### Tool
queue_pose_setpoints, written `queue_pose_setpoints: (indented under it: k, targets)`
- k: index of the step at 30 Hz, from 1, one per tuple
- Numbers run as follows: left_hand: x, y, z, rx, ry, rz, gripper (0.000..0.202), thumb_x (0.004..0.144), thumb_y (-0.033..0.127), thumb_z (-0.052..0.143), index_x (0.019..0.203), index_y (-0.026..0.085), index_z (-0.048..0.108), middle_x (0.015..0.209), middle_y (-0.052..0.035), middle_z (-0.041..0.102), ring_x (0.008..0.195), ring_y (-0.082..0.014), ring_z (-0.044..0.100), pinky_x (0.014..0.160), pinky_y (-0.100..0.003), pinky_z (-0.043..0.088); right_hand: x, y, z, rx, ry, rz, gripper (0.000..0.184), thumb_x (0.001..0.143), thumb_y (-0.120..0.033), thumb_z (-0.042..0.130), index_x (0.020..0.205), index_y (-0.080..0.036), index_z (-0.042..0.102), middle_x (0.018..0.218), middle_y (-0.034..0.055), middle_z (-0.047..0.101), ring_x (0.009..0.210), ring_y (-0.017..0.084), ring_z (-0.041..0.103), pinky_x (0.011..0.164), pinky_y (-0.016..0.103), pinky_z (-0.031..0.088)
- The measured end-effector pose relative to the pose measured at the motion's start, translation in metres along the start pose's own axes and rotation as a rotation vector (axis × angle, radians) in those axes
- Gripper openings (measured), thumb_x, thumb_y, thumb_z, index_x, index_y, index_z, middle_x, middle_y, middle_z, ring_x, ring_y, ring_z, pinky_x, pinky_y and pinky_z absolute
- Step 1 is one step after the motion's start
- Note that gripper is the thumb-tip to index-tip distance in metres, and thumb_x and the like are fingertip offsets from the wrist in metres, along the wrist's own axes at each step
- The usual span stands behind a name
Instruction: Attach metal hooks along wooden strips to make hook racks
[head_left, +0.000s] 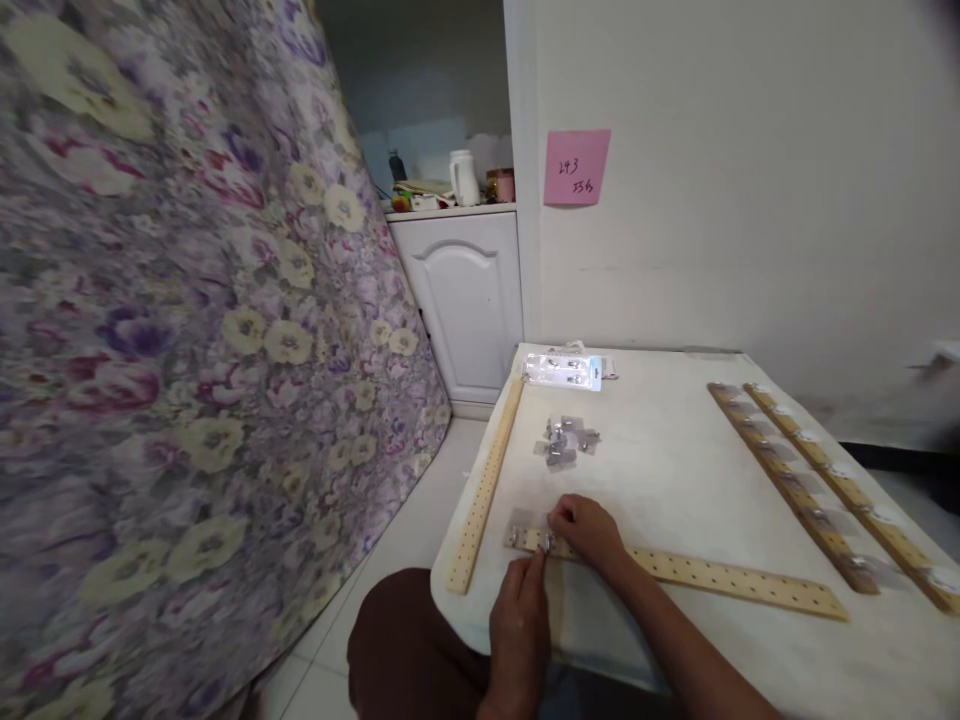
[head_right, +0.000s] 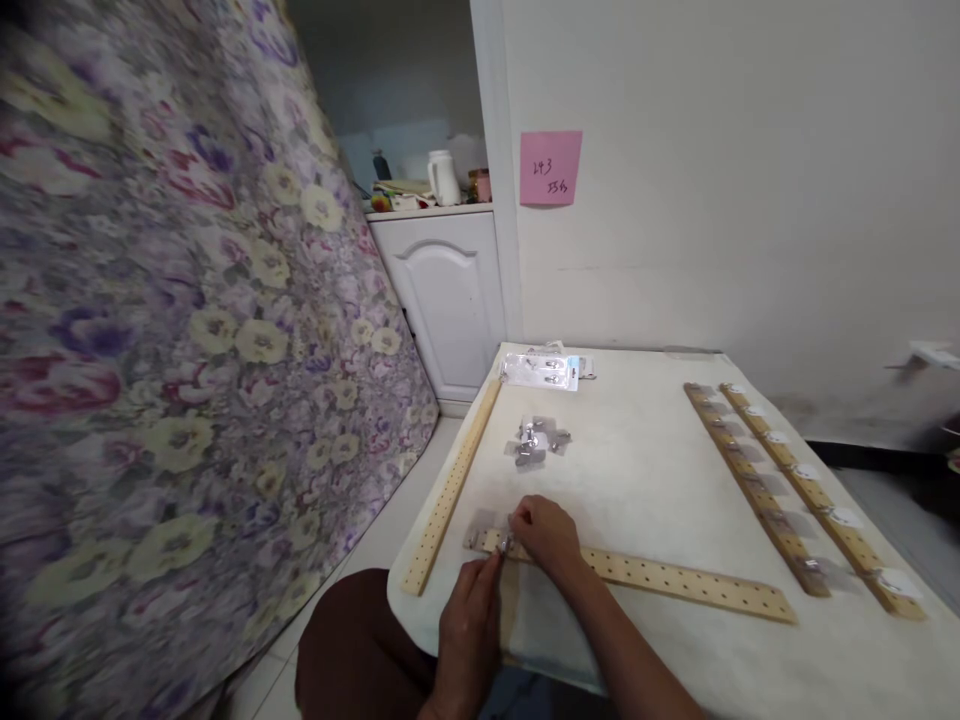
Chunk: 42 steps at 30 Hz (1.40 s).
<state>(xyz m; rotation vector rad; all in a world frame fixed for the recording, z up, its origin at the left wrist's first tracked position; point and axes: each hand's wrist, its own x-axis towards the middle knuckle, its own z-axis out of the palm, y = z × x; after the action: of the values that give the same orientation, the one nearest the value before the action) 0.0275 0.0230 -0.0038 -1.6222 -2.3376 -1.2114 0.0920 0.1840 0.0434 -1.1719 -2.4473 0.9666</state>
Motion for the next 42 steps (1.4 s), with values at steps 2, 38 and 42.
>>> queue_pose_setpoints:
  k: [2,38,42]
  targets:
    - [-0.0004,-0.0011,0.0010,0.009,-0.006,-0.004,0.043,0.089,0.012,0.033,0.126,0.021,0.053,0.104,-0.0094,0.061,0.097,-0.0174,0.061,0.085,-0.030,0.051,0.0000,0.0001,0.0001,0.004,-0.005,0.002,0.018,0.077,-0.030,0.049,0.065,-0.020,0.059,0.072,-0.0008,0.065,0.068,0.012,0.054,0.057,0.023,0.027]
    - [0.0003,-0.0002,0.0010,0.073,-0.006,0.010,0.043,0.090,0.013,0.034,0.127,0.022,0.052,0.103,-0.0090,0.062,0.095,-0.0178,0.061,0.082,-0.030,0.052,-0.0001,-0.0020,-0.0011,-0.043,-0.017,-0.009,0.020,0.082,-0.028,0.048,0.069,-0.019,0.060,0.075,0.0006,0.063,0.070,0.013,0.052,0.059,0.024,0.027]
    - [0.0007,0.0015,0.0000,0.069,-0.018,-0.001,0.043,0.089,0.012,0.034,0.127,0.021,0.052,0.103,-0.0089,0.062,0.095,-0.0177,0.061,0.082,-0.030,0.051,-0.0003,-0.0010,-0.0003,-0.051,-0.011,-0.017,0.020,0.082,-0.028,0.048,0.070,-0.019,0.060,0.077,0.0007,0.064,0.072,0.013,0.053,0.060,0.024,0.027]
